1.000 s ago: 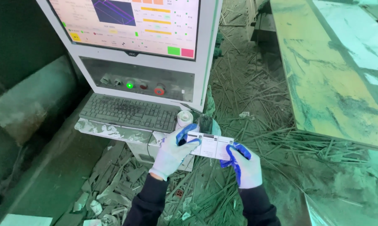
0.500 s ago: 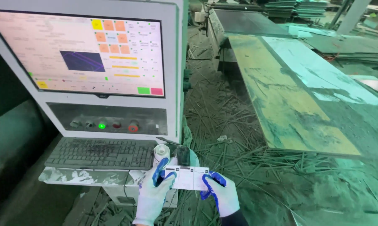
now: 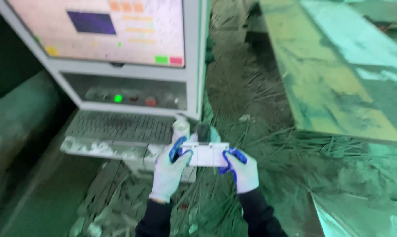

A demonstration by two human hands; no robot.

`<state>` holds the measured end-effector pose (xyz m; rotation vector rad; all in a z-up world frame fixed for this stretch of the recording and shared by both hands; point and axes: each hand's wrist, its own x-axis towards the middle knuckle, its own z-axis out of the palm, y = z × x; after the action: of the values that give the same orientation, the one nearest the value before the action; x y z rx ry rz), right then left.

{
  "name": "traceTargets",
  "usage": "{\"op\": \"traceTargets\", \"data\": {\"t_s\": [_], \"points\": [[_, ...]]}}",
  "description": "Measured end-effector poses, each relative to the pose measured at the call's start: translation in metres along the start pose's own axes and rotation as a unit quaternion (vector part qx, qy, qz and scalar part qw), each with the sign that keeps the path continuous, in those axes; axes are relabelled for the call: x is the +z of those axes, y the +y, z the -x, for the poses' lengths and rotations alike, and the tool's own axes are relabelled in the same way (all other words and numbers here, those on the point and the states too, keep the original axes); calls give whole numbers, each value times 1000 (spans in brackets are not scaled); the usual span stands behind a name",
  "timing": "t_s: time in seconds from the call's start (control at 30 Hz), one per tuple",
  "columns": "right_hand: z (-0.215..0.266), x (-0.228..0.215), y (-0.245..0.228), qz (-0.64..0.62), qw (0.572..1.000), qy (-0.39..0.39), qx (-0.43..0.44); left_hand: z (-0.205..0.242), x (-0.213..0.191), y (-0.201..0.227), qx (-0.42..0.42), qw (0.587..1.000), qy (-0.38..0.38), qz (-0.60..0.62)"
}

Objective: Cleaning a CNC machine bed with compressed air, interacting with the control software terminal, and applying identification labels to a large panel.

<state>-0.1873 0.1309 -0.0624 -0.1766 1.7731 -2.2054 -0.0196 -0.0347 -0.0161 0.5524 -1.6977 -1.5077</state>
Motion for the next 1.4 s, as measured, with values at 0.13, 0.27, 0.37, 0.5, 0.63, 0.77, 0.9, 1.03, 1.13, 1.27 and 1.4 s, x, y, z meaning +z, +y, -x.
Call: {"op": "traceTargets", "data": {"t_s": [0.13, 0.27, 0.37, 0.5, 0.63, 0.77, 0.9, 1.03, 1.13, 1.27, 1.4], "points": [[27, 12, -4, 8, 1000, -13, 21, 24, -16, 14, -40, 999, 10, 0], [38, 23, -3, -7, 999, -10, 47, 35, -29, 10, -73, 997, 11, 3], [33, 25, 8, -6, 999, -15, 51, 42, -33, 13, -91, 995, 26, 11], [20, 24, 19, -37, 994, -91, 50, 45, -35, 38, -137, 989, 56, -7], [20, 39, 47, -47, 990, -106, 78, 53, -43, 29, -131, 987, 51, 84], [13, 50, 68, -51, 990, -98, 90, 49, -54, 20, -190, 973, 118, 60], [10, 55, 48, -61, 990, -57, 113, 23, -50, 5, -254, 950, 135, 122], [6, 59, 40, -70, 991, -7, 115, 0, -40, 14, -319, 926, 140, 145], [8, 66, 32, -49, 994, 31, 96, -18, -41, 4, -366, 915, 120, 123], [20, 79, 23, -54, 987, 74, 133, -27, -38, 1, -420, 890, 115, 137], [48, 94, 4, -112, 975, 80, 176, -26, -53, 23, -420, 893, 99, 126]]}}
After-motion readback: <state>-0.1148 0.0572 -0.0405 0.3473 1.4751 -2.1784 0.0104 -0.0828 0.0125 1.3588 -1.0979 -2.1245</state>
